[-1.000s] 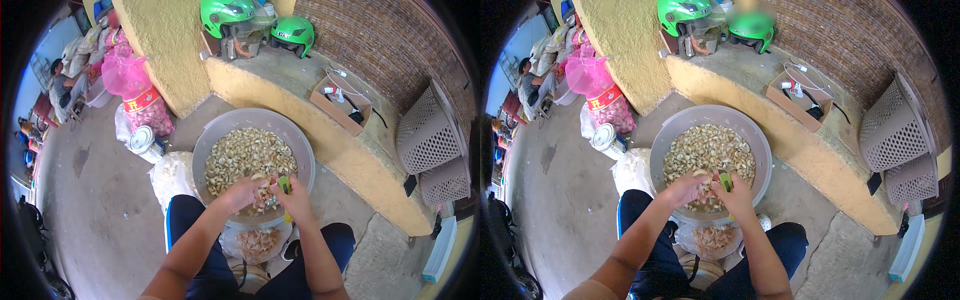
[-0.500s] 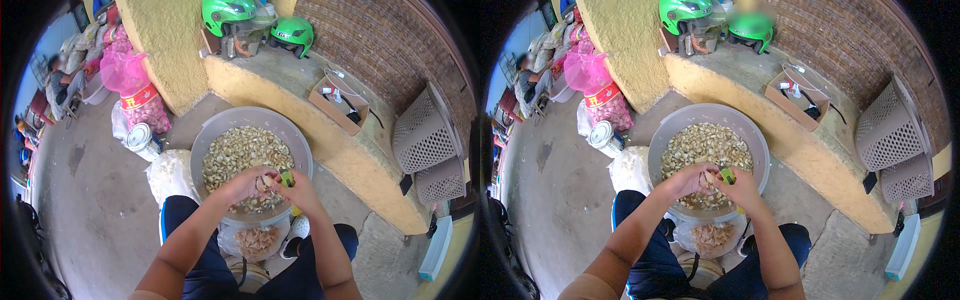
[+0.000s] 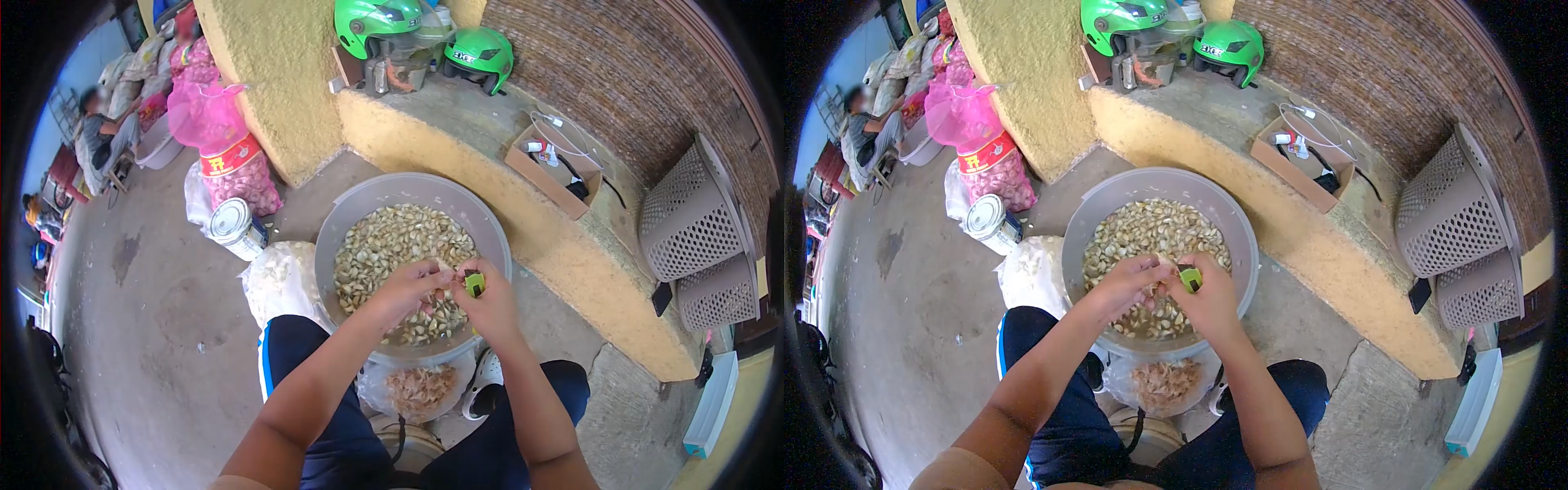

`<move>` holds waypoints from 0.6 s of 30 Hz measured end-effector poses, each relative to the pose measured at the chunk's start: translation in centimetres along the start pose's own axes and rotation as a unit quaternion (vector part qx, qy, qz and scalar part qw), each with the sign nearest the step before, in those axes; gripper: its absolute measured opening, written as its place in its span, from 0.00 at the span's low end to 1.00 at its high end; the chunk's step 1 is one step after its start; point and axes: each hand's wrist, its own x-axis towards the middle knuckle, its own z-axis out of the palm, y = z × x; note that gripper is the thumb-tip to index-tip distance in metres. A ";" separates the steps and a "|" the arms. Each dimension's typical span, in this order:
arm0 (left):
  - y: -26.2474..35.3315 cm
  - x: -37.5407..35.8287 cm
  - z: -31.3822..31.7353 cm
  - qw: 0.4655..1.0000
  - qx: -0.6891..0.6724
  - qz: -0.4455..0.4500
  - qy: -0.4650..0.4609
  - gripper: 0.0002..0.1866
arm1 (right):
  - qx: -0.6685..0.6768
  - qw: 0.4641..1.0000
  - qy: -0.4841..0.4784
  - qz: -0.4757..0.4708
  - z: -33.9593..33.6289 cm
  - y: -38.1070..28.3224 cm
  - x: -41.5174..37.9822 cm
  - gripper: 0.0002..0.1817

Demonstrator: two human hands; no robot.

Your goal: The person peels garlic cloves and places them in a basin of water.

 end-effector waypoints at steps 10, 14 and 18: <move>1.6 -0.9 -0.7 0.997 0.017 0.037 -0.067 0.17 | 0.160 0.983 -0.043 0.077 -0.4 0.2 -0.3 0.09; 1.8 -1.0 -0.7 0.993 0.000 0.044 -0.110 0.18 | 0.284 0.949 -0.043 0.133 -0.9 -0.7 -0.3 0.07; 2.1 -1.3 0.1 0.994 -0.070 0.023 -0.080 0.17 | 0.259 0.954 -0.061 0.136 -0.9 -0.7 -0.5 0.10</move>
